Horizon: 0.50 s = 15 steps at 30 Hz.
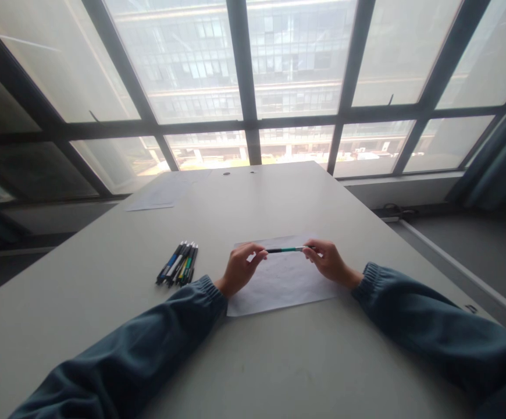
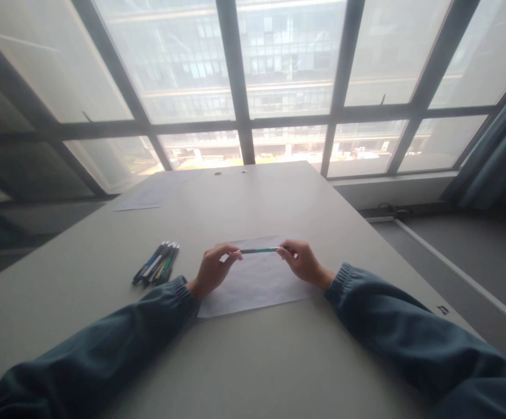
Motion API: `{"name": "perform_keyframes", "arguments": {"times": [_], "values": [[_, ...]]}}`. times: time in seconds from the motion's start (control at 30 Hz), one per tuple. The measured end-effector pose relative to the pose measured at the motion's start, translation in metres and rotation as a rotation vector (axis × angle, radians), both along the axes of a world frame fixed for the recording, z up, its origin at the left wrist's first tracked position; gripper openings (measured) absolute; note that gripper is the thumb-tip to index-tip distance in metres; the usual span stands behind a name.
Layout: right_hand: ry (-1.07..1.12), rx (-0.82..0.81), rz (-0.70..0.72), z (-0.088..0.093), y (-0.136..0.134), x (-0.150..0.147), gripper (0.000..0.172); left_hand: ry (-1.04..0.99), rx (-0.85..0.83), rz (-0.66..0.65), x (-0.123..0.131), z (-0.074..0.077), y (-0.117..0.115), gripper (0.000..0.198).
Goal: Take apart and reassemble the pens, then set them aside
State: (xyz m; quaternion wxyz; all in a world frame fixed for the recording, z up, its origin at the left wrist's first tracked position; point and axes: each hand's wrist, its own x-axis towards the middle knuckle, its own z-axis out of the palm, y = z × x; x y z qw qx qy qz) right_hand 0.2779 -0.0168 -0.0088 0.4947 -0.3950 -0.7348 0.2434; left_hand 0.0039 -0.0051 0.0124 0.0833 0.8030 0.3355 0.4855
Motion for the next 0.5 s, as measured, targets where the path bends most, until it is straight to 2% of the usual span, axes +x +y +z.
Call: {"name": "perform_keyframes", "arguments": {"times": [0.3,0.5], "values": [[0.024,0.031,-0.019,0.0016,-0.0003,-0.0014,0.032,0.026,-0.054,-0.053,0.0001,0.0037,-0.0022,0.045],[0.052,-0.002,-0.008,0.0042,-0.0031,-0.0033,0.022,0.029,-0.047,-0.075,0.0008,0.0035,-0.0017,0.049]]}}
